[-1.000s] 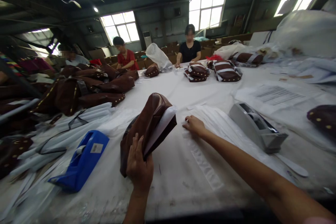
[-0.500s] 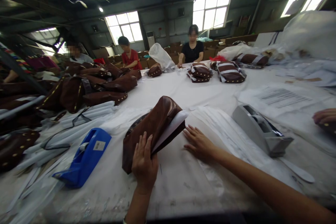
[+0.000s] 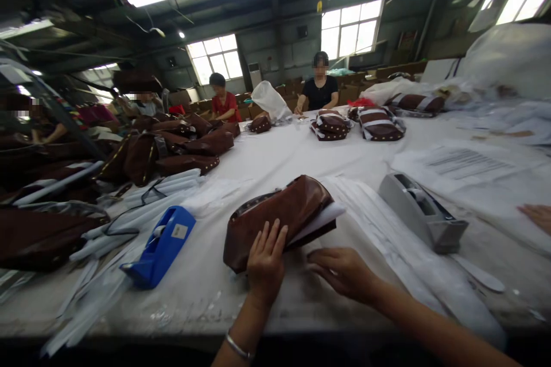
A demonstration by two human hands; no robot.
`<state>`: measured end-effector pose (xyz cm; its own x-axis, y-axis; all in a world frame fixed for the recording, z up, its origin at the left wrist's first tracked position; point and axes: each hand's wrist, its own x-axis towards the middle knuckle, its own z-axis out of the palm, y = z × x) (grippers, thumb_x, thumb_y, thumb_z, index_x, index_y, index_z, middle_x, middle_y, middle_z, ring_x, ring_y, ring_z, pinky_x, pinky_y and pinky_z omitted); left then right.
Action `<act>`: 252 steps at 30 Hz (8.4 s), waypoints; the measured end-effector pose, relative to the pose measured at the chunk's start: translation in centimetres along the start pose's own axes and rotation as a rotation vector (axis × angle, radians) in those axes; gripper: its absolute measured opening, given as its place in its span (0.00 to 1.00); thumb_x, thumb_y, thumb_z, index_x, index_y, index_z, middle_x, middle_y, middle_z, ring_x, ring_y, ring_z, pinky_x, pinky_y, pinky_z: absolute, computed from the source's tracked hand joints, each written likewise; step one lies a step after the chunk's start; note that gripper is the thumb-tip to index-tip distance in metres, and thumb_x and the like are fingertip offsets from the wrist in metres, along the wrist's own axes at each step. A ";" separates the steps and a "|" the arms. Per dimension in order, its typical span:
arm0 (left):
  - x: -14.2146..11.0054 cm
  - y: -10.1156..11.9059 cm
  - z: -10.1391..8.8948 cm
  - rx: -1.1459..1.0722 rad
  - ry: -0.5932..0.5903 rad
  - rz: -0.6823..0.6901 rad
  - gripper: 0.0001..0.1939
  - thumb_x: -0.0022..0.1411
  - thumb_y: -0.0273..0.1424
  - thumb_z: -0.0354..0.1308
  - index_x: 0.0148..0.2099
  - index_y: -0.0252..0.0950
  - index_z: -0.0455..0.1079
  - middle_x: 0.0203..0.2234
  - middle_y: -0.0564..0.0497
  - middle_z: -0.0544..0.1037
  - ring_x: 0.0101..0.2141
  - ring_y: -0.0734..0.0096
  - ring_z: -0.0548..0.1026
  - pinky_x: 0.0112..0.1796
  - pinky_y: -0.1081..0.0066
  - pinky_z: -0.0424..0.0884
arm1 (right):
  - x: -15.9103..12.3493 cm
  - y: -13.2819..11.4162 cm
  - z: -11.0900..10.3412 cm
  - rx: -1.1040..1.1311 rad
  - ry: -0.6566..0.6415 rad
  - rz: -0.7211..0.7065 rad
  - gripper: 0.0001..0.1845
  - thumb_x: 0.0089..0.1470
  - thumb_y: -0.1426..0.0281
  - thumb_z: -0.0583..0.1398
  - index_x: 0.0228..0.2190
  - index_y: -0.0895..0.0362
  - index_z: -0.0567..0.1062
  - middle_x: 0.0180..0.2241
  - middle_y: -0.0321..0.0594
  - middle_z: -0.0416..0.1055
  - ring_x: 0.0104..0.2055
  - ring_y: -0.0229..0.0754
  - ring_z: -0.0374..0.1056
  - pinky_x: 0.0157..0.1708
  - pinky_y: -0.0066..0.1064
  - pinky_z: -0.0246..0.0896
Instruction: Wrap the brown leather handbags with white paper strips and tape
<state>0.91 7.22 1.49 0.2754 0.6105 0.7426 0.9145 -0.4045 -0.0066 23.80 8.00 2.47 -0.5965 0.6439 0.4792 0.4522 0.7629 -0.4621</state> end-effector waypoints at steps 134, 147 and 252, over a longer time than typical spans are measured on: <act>-2.2 3.9 -0.1 -0.035 -0.470 0.100 0.37 0.66 0.28 0.52 0.72 0.52 0.43 0.71 0.51 0.46 0.70 0.53 0.45 0.65 0.41 0.46 | 2.2 3.5 -4.7 0.312 0.078 0.284 0.40 0.55 0.67 0.65 0.66 0.49 0.58 0.36 0.34 0.80 0.41 0.43 0.76 0.56 0.41 0.66; -0.7 5.4 0.5 -0.044 -0.500 -0.003 0.37 0.64 0.21 0.48 0.72 0.44 0.44 0.70 0.47 0.51 0.69 0.52 0.47 0.63 0.36 0.46 | -2.9 3.6 -0.6 -0.096 0.188 -0.185 0.18 0.64 0.76 0.55 0.51 0.51 0.76 0.48 0.41 0.78 0.49 0.41 0.75 0.54 0.39 0.72; -1.5 5.2 1.8 -0.362 -0.385 0.086 0.30 0.55 0.18 0.47 0.61 0.31 0.63 0.56 0.43 0.73 0.56 0.62 0.71 0.59 0.61 0.67 | 6.2 9.2 -1.4 0.174 0.117 0.450 0.13 0.50 0.57 0.67 0.28 0.54 0.80 0.34 0.38 0.78 0.37 0.44 0.72 0.38 0.33 0.66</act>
<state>5.75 5.42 -0.86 0.4957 0.7431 0.4495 0.7418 -0.6315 0.2257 25.19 19.10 2.26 -0.2849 0.9169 0.2793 0.5248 0.3931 -0.7550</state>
